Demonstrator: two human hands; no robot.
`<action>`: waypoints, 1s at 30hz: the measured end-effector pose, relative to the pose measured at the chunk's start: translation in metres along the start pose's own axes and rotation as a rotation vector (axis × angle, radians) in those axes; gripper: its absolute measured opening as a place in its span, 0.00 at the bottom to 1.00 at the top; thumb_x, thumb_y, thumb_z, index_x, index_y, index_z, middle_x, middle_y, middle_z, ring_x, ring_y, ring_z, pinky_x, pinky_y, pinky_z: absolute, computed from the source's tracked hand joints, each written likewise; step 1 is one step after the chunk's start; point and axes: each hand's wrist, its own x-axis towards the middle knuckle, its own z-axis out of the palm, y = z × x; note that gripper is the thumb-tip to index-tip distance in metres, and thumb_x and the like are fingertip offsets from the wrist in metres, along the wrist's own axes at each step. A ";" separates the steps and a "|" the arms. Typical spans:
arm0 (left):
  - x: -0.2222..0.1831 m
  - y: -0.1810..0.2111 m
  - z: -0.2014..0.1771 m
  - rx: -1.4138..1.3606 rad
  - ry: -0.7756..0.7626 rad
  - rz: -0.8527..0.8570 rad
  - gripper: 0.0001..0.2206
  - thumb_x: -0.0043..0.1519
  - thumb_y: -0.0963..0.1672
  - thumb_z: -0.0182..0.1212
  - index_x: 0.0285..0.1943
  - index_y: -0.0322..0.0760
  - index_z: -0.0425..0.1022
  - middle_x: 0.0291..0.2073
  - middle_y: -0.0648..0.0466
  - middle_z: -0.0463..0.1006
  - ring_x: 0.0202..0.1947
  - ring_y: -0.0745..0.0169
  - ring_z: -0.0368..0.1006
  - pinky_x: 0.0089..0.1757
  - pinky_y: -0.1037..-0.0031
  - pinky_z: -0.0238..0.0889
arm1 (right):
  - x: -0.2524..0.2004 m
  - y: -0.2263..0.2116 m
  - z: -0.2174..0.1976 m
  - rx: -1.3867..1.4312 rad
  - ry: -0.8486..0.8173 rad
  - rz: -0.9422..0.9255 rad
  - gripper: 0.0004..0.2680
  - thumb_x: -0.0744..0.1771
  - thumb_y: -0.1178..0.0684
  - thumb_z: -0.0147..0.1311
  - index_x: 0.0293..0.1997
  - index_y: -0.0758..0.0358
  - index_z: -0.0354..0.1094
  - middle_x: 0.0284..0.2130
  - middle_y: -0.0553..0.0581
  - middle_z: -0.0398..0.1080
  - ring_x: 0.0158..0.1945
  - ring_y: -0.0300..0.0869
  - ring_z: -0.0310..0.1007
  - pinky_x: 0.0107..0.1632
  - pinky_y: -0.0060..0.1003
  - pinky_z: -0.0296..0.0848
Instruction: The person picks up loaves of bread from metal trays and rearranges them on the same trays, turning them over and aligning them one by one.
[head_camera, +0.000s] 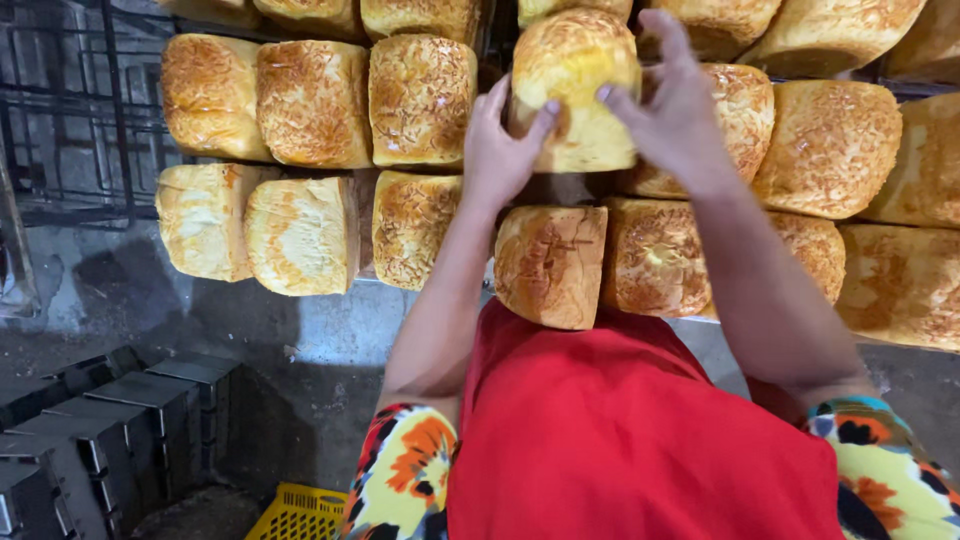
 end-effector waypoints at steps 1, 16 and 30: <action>-0.008 -0.002 -0.005 0.008 -0.014 0.053 0.32 0.60 0.56 0.69 0.65 0.30 0.72 0.52 0.44 0.77 0.55 0.50 0.75 0.55 0.61 0.67 | 0.000 -0.004 -0.005 0.134 0.010 0.022 0.23 0.69 0.53 0.63 0.72 0.63 0.56 0.44 0.56 0.74 0.40 0.39 0.82 0.37 0.33 0.81; -0.053 -0.058 0.009 -0.973 -0.327 -0.544 0.26 0.62 0.41 0.63 0.69 0.30 0.62 0.60 0.44 0.71 0.60 0.53 0.70 0.58 0.60 0.67 | 0.029 -0.045 0.001 0.184 -0.388 -0.144 0.11 0.69 0.54 0.53 0.57 0.64 0.66 0.32 0.49 0.74 0.29 0.36 0.75 0.30 0.33 0.72; -0.006 -0.073 0.035 -0.198 -0.045 -0.244 0.31 0.67 0.45 0.54 0.78 0.29 0.49 0.72 0.38 0.61 0.71 0.46 0.59 0.66 0.65 0.52 | 0.000 0.081 0.043 0.553 -0.271 0.327 0.27 0.69 0.63 0.48 0.78 0.53 0.39 0.65 0.58 0.61 0.59 0.40 0.70 0.52 0.37 0.76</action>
